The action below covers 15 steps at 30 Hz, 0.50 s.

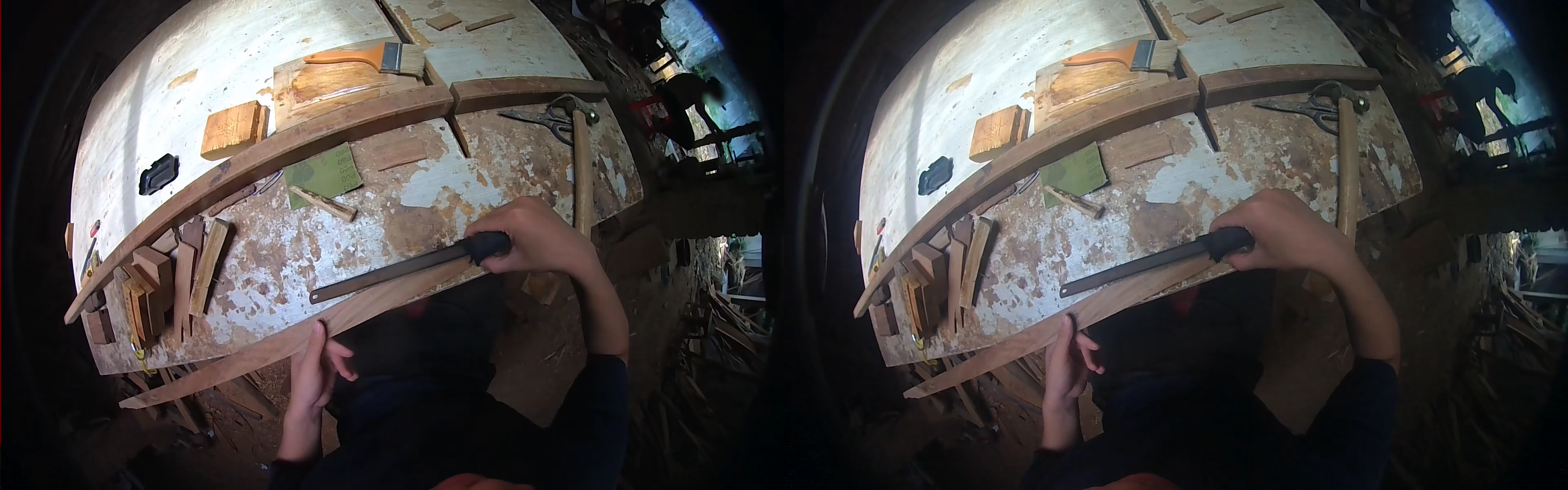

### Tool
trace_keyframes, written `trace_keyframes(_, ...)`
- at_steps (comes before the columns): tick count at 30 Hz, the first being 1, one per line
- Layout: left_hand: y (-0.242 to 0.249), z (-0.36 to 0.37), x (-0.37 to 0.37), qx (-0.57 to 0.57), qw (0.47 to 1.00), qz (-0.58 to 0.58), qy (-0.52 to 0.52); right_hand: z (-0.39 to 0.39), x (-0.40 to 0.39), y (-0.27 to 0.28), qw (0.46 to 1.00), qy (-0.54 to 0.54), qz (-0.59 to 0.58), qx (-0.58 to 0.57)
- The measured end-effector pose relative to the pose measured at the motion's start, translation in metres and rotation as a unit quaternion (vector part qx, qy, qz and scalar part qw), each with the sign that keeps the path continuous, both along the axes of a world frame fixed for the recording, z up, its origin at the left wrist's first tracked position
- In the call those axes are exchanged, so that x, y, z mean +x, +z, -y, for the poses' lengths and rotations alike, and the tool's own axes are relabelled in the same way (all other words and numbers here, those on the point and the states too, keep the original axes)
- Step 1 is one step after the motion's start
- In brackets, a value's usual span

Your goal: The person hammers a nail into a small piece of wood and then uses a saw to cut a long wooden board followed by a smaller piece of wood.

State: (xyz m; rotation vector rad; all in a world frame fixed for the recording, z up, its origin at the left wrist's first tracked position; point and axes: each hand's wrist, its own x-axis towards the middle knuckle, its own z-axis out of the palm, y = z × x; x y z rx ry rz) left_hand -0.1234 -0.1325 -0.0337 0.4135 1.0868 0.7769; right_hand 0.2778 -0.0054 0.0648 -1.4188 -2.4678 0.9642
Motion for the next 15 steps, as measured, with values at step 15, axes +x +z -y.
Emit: trace_keyframes(15,0.051,-0.040,0.073,0.658,0.664,-0.255,-0.248,0.004,0.002,-0.006,1.000,-0.018,0.010,0.013)
